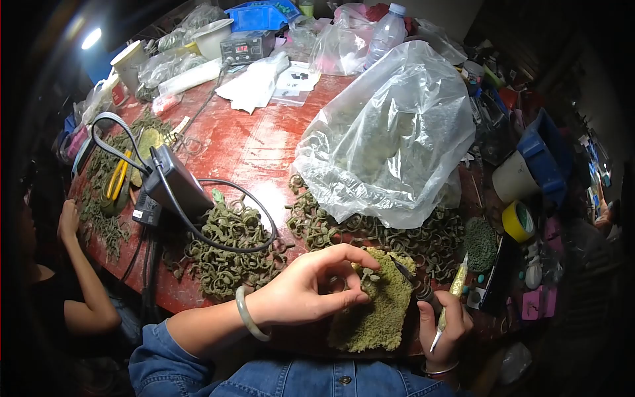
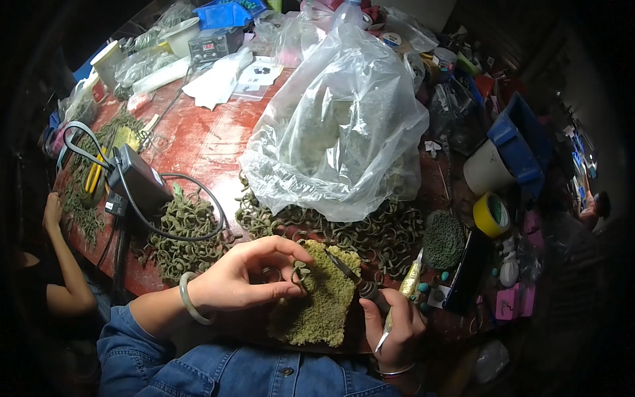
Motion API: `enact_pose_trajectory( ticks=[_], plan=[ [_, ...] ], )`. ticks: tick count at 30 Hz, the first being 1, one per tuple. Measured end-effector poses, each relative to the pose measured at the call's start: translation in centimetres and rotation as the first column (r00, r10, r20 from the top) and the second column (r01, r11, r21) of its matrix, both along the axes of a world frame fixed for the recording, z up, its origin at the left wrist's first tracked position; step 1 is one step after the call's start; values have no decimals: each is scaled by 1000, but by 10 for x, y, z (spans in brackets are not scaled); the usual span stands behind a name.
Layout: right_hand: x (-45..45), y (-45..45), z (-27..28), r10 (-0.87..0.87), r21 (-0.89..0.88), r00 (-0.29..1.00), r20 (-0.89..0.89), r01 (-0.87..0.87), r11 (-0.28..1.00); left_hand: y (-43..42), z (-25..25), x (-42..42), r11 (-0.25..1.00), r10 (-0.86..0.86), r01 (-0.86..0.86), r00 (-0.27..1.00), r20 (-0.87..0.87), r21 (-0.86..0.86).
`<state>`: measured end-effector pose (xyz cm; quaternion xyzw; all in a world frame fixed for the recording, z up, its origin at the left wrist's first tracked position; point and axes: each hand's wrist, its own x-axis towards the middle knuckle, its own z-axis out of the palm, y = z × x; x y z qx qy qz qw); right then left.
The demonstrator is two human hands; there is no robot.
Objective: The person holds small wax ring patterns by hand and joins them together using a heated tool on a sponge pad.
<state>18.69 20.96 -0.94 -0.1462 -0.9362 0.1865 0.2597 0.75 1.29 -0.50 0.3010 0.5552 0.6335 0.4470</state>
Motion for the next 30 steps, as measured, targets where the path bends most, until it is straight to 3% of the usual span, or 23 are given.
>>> enact_pose_trajectory(
  ticks=[30],
  plan=[
    [1, 0, 2, 45, -39, 999, 20, -44, 998, 0, 1, 1, 1000, -13, 12, 1000, 25, 22]
  ],
)
